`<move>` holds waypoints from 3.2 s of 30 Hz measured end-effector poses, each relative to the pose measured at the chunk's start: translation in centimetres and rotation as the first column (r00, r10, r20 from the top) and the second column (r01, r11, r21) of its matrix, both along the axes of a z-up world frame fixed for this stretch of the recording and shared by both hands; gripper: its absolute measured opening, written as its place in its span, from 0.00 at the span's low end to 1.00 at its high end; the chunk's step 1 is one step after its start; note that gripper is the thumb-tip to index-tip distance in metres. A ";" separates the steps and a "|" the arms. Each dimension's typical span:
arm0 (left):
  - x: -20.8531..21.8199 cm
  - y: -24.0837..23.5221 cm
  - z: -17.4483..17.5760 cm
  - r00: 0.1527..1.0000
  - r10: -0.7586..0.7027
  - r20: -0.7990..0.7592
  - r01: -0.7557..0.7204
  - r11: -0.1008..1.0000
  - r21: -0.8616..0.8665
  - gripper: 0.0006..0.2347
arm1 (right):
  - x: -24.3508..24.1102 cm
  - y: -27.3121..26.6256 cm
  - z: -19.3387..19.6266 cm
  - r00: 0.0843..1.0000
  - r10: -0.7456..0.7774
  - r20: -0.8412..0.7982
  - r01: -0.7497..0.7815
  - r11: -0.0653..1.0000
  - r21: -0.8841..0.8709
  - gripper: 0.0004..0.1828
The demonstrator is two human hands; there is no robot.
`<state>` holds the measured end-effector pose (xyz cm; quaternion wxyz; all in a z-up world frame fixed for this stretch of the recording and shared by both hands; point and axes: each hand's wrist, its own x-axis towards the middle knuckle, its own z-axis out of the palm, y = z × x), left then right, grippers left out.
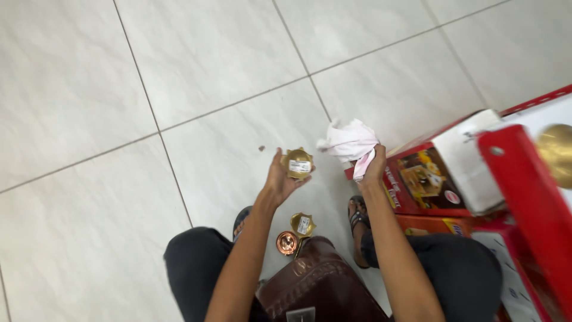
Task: Cleaning and organizing brass oil lamps on store shelves.
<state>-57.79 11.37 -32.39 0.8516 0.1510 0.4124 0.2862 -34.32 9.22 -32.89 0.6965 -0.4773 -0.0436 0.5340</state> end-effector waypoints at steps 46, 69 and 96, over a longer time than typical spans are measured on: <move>2.2 -2.5 7.7 0.912 0.269 0.310 -0.324 0.935 0.142 0.23 | -2.7 -5.6 10.9 0.564 0.717 0.409 -0.606 0.696 -0.385 0.36; -0.3 -3.6 9.3 0.985 -0.092 0.148 0.046 0.957 0.287 0.18 | -5.9 -4.2 11.6 -0.289 0.148 0.946 -0.444 0.855 -0.270 0.30; -1.7 -1.7 7.9 0.913 -0.291 -0.286 0.381 0.858 0.345 0.23 | -3.2 -4.0 9.6 -0.449 0.113 0.886 -0.396 0.864 -0.311 0.37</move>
